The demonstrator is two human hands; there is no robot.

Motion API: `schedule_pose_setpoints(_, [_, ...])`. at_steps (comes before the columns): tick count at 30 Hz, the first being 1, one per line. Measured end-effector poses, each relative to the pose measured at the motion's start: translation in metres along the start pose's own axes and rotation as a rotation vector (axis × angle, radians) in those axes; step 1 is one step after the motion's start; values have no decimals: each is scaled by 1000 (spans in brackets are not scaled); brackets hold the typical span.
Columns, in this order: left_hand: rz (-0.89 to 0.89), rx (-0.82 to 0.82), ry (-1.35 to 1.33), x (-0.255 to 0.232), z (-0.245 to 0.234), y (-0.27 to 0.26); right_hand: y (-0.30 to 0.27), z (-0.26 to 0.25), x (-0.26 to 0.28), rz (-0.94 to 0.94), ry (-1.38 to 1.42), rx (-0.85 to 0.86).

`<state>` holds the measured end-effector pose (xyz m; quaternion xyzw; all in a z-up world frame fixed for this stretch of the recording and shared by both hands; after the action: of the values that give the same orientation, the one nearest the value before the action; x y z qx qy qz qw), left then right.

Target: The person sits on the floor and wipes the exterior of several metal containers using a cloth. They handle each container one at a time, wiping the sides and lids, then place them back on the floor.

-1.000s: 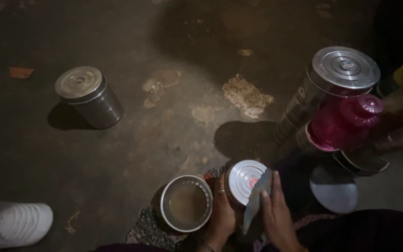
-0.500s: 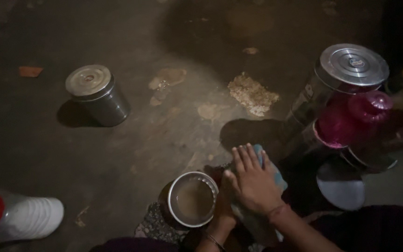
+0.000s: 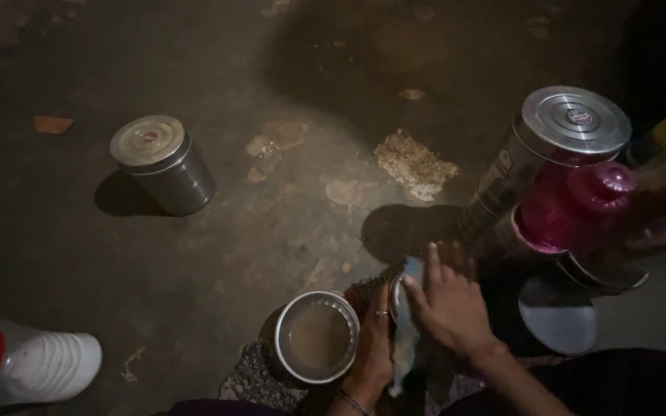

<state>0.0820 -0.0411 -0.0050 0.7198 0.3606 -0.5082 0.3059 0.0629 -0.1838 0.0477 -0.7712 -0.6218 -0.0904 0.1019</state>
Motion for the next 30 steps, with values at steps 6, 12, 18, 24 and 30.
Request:
schedule_pose_setpoints(6, [-334, 193, 346, 91, 41, 18, -7, -2, 68, -235, -208, 51])
schedule_pose_setpoints(12, [-80, 112, 23, 23, 5, 0, -58, -26, 85, -576, -375, -346])
schedule_pose_setpoints(18, [-133, 111, -63, -11, -3, 5, -17, -24, 41, -180, -136, 13])
schedule_pose_setpoints(24, [-49, 40, -1, 5, 1, -3, -18, -12, -6, 101, 188, -87])
schedule_pose_setpoints(30, [-374, 169, -730, 29, 12, -3, -45, 13, -36, 173, 447, -329])
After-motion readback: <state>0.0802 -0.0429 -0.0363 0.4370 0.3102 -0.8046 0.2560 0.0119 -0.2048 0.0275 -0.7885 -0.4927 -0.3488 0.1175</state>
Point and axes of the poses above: each hand's wrist, its own y-axis towards the middle knuckle, its own z-axis out of the palm, x = y × z, the point moved 9 cm from there along y, towards the middle knuckle, and after that the axes turned 14 degrees about -z, right-handed, at the moved point
